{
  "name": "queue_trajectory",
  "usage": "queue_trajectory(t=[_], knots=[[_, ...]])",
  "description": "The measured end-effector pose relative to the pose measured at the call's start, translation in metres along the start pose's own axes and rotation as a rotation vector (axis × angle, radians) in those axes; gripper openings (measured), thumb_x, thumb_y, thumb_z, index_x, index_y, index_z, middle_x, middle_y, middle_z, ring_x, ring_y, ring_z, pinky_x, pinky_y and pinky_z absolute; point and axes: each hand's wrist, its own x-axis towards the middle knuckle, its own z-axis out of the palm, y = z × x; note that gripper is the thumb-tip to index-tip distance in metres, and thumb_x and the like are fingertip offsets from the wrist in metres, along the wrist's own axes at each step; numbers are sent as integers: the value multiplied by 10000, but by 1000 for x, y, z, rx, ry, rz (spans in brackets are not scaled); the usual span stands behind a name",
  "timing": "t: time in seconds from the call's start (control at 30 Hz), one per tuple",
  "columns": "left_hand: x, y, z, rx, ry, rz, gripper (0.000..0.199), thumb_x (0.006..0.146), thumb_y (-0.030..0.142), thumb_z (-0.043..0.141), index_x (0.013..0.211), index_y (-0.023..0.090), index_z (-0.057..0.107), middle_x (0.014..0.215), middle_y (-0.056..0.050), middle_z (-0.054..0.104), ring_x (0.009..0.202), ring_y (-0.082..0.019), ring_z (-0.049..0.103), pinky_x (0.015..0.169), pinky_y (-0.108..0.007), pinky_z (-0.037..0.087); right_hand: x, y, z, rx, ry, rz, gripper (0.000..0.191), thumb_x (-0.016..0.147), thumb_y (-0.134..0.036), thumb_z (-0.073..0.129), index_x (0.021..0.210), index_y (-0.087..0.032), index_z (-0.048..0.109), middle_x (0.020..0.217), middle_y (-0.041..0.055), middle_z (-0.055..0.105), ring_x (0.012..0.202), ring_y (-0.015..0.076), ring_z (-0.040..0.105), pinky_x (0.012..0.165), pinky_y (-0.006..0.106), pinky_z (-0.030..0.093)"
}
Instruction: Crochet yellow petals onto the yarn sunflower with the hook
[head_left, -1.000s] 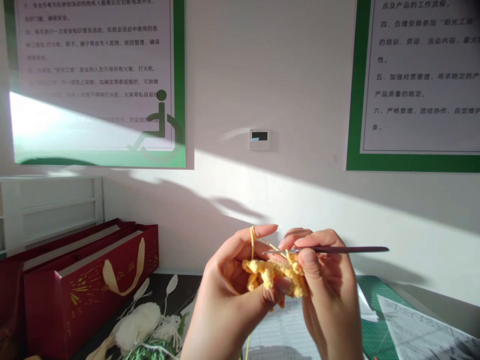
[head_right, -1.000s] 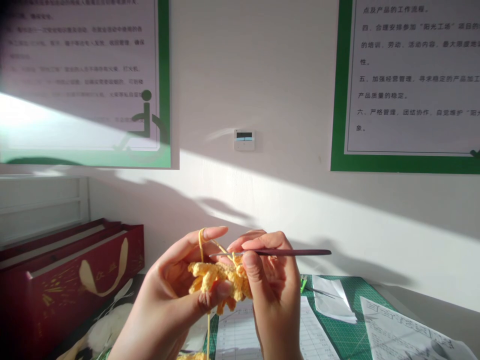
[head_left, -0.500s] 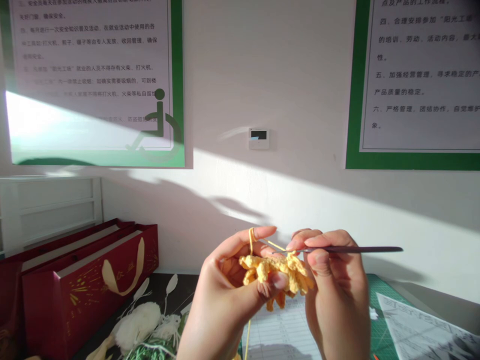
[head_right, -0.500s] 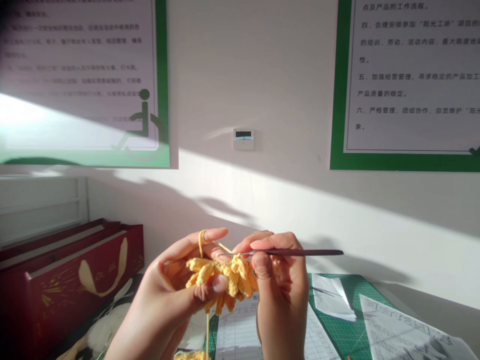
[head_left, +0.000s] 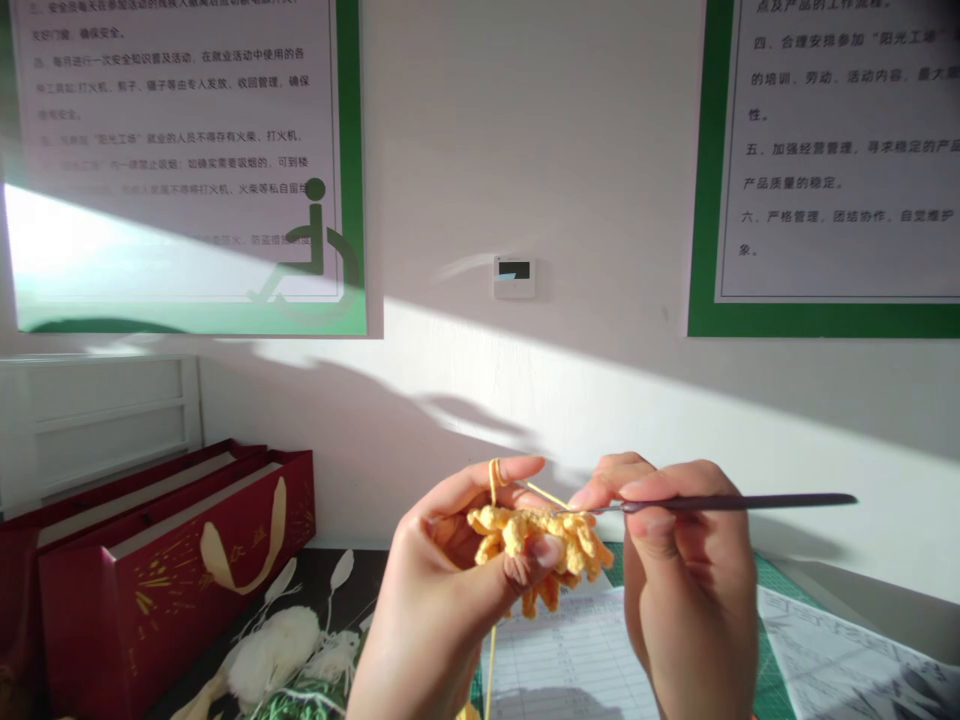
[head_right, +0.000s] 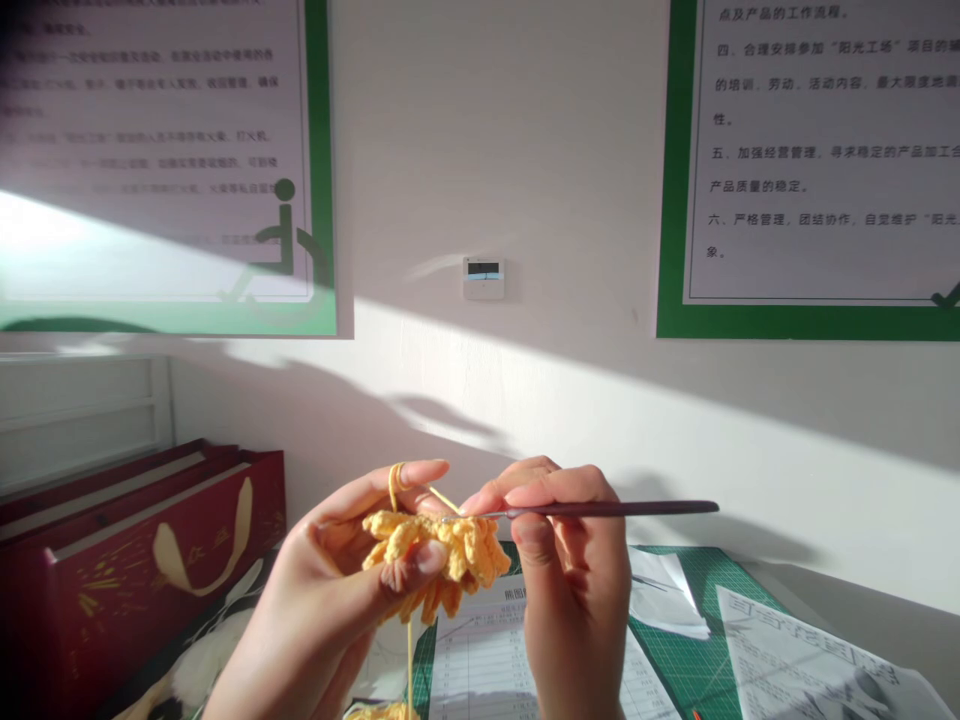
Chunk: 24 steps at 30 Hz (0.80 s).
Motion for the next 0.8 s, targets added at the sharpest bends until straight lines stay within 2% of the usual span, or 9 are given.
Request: queue_trajectory(t=[0.33,0.53,0.63,0.8], knots=[[-2,0,2,23,59,25,441,571,175,1019,975,152,842,752,-19,731,621,-141,689,569,-212,576,6,-9,-6,-292,-102,-348,158,991,-116,564,1022,-254,634,872,1,789,736,198,679,804,479,494],[-4,1,4,17,64,-10,476,578,182,1015,1018,161,837,780,-37,746,648,-152,686,587,-227,585,8,-9,-7,-453,-153,-560,254,938,-91,580,1103,-268,657,955,0,809,721,187,691,705,441,488],[-4,2,3,27,57,-8,457,590,193,1013,1013,173,842,792,-35,739,654,-153,686,587,-226,578,6,-10,-9,-528,-162,-596,308,912,-78,579,1130,-279,663,949,-2,813,720,189,698,700,438,500],[-6,3,6,13,56,5,448,604,171,1002,1022,178,840,792,-23,722,640,-129,666,594,-207,563,3,-12,-17,-695,-218,-569,420,800,-54,687,1115,-331,713,897,-20,812,738,215,704,734,454,544]])
